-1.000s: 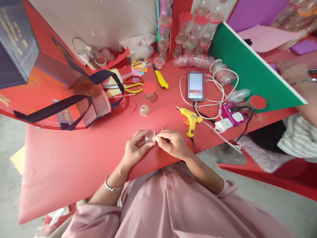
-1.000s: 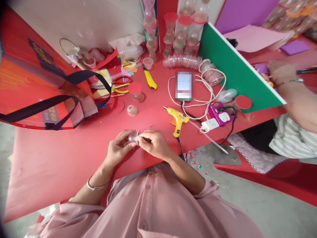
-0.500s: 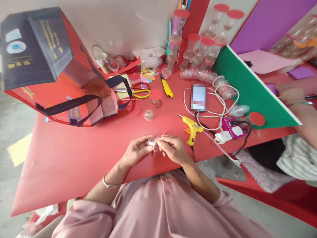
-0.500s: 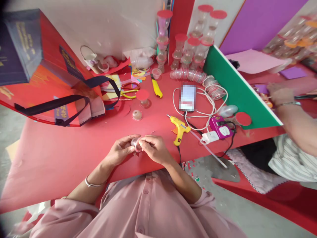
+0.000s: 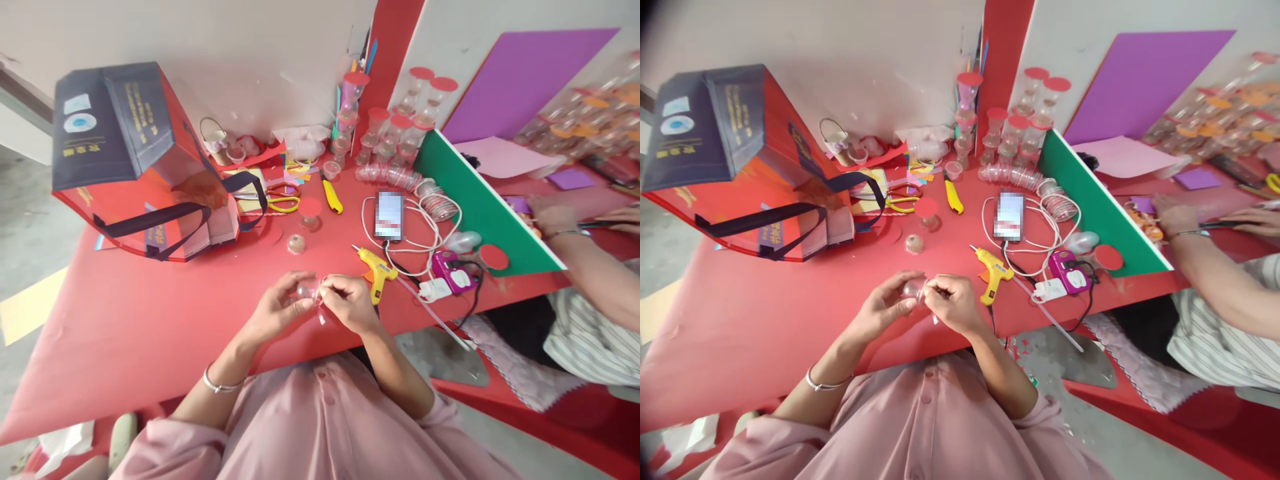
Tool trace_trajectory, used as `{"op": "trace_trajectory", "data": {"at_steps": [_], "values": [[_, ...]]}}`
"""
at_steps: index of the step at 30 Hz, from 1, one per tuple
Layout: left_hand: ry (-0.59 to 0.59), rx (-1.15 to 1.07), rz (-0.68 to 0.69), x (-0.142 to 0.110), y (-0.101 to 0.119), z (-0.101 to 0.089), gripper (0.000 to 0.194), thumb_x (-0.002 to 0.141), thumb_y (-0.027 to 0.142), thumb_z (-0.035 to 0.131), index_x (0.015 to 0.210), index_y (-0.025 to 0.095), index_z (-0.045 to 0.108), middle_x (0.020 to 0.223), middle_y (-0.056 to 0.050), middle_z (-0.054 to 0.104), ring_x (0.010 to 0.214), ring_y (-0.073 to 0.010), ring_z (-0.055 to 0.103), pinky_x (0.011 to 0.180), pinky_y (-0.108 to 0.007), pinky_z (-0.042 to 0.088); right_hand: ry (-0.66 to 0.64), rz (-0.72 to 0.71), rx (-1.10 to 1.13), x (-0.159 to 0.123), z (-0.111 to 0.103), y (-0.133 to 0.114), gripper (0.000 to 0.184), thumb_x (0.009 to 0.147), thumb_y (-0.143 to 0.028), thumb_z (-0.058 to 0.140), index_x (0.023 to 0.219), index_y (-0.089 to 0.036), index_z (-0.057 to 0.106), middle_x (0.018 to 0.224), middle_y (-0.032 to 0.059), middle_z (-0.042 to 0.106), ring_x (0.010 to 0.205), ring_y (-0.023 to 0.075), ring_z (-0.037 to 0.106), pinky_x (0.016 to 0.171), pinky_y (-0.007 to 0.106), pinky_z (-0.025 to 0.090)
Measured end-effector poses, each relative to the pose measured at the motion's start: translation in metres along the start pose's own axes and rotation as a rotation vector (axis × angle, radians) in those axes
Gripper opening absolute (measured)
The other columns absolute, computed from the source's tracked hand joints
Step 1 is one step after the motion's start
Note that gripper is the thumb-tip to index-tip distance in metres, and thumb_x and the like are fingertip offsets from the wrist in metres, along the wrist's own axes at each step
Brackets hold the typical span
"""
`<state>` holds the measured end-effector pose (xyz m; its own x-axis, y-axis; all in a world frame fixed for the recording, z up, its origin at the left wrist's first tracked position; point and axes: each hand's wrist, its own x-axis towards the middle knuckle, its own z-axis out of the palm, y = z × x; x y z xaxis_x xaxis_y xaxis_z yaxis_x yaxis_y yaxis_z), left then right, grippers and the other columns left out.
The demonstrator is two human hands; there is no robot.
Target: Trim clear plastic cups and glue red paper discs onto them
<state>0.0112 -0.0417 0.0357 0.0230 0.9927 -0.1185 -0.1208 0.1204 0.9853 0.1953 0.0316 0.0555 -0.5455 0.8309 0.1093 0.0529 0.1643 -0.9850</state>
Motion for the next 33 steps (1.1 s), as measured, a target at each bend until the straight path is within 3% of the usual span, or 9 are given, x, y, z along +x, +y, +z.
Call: {"op": "trace_trajectory", "data": {"at_steps": [5,13,20,23,28,33], "values": [[-0.033,-0.12,0.069,0.018,-0.003,0.014,0.052,0.077,0.036,0.09,0.123,0.019,0.073,0.114,-0.01,0.069,0.097,-0.0202,0.064,0.085,-0.03,0.054,0.07,-0.022,-0.029,0.002,-0.002,-0.004,0.018,0.083,-0.018,0.06,0.067,-0.019,0.068,0.062,-0.0024,0.058,0.056,0.0108,0.048,0.056,0.025,0.037],[-0.08,-0.405,-0.021,0.024,-0.015,0.016,0.043,0.086,0.031,0.083,0.125,0.019,0.072,0.097,-0.006,0.067,0.076,-0.0114,0.059,0.065,-0.022,0.049,0.107,-0.002,-0.049,0.004,0.0,0.0,0.018,0.087,-0.021,0.061,0.071,-0.02,0.069,0.064,-0.001,0.06,0.058,0.0124,0.05,0.057,0.026,0.039],[-0.083,-0.493,-0.038,0.019,-0.016,0.014,0.039,0.089,0.032,0.08,0.125,0.021,0.071,0.091,-0.004,0.063,0.073,-0.0116,0.057,0.06,-0.023,0.048,0.063,0.012,-0.032,0.008,0.006,0.003,0.021,0.09,-0.026,0.061,0.072,-0.02,0.07,0.066,0.0005,0.063,0.061,0.0139,0.056,0.059,0.027,0.044],[-0.072,-0.469,-0.02,0.018,-0.018,0.012,0.039,0.089,0.033,0.079,0.126,0.021,0.071,0.093,-0.004,0.064,0.075,-0.0119,0.058,0.063,-0.024,0.049,0.027,0.048,-0.015,0.008,0.004,0.003,0.023,0.094,-0.029,0.059,0.078,-0.019,0.073,0.071,0.0014,0.066,0.066,0.015,0.06,0.062,0.027,0.046],[-0.002,-0.327,0.025,0.017,-0.017,0.009,0.043,0.084,0.032,0.085,0.124,0.022,0.073,0.116,-0.008,0.067,0.099,-0.0194,0.064,0.089,-0.032,0.054,-0.033,0.082,-0.064,0.006,0.0,0.001,0.029,0.099,-0.035,0.057,0.082,-0.019,0.074,0.068,-0.0002,0.06,0.061,0.0131,0.052,0.058,0.026,0.04],[0.057,0.001,0.145,0.017,-0.011,0.007,0.044,0.082,0.034,0.086,0.124,0.023,0.075,0.122,-0.011,0.067,0.11,-0.0251,0.063,0.096,-0.035,0.052,-0.043,0.075,-0.144,0.004,-0.004,0.0,0.033,0.099,-0.032,0.056,0.069,-0.02,0.064,0.064,-0.0011,0.052,0.061,0.0132,0.046,0.057,0.027,0.036]]}}
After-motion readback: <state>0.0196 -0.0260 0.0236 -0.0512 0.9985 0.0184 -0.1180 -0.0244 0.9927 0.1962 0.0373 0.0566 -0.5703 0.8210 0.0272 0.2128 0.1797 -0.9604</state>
